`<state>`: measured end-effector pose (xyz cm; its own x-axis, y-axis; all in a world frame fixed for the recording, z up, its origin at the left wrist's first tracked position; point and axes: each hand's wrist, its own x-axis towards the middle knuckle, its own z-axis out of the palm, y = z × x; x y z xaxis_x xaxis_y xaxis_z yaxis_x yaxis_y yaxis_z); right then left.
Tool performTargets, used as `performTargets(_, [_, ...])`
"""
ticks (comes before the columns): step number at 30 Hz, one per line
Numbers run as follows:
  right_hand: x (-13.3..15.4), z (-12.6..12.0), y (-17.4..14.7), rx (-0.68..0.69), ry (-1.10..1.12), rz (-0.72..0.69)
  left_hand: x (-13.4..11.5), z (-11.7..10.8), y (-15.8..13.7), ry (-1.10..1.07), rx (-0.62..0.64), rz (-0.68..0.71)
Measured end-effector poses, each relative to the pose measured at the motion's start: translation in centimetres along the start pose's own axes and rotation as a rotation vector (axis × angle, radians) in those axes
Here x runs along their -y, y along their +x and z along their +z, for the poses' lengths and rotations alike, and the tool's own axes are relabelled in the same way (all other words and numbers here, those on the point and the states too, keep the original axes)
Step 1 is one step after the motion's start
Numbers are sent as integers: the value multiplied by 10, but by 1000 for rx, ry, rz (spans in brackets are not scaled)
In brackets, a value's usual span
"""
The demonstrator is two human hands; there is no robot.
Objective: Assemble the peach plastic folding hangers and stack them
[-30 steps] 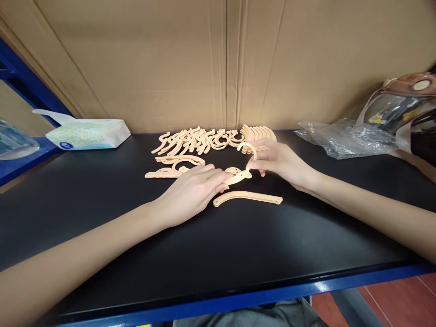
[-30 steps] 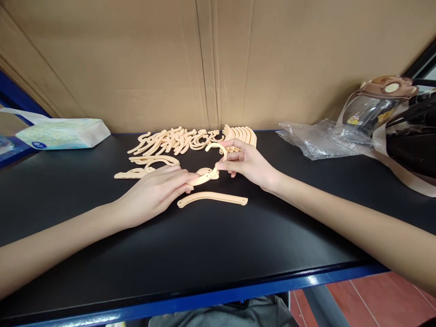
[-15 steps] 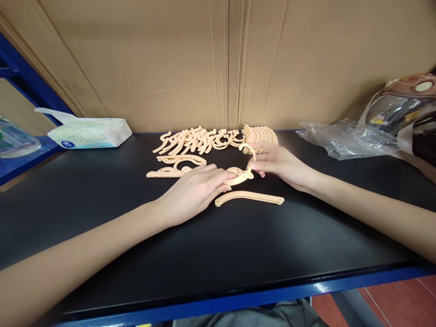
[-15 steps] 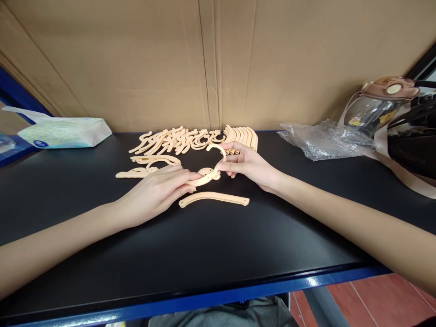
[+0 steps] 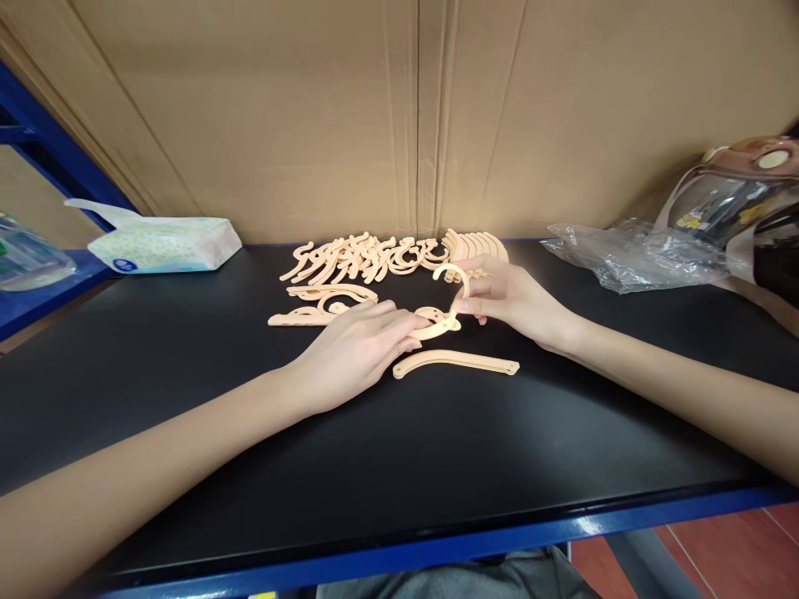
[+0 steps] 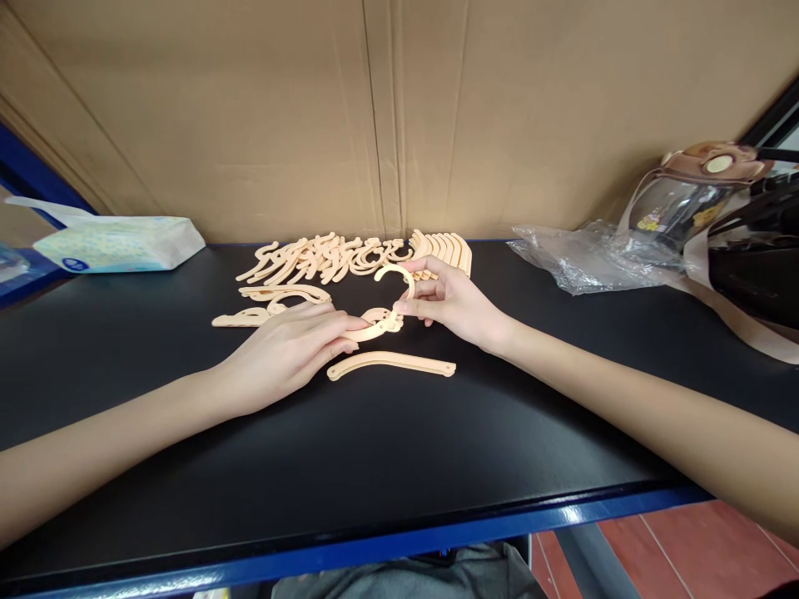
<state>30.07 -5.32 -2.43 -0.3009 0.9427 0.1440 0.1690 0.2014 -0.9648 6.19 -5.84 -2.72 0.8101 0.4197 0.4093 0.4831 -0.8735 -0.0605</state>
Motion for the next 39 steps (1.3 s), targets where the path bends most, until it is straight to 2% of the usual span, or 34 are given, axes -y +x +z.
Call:
performTargets(9, [2, 1, -1, -22, -25, -53, -2, 0, 2, 50, -8, 0])
performTargets(17, [-3, -6, 1, 116, 185, 128, -3, -2, 1, 8, -30, 34])
performTargets(25, [-1, -4, 1, 162, 258, 153, -3, -1, 0, -94, 45, -62])
performTargets(39, [-4, -1, -1, 89, 195, 93, -1, 0, 0, -87, 41, -61])
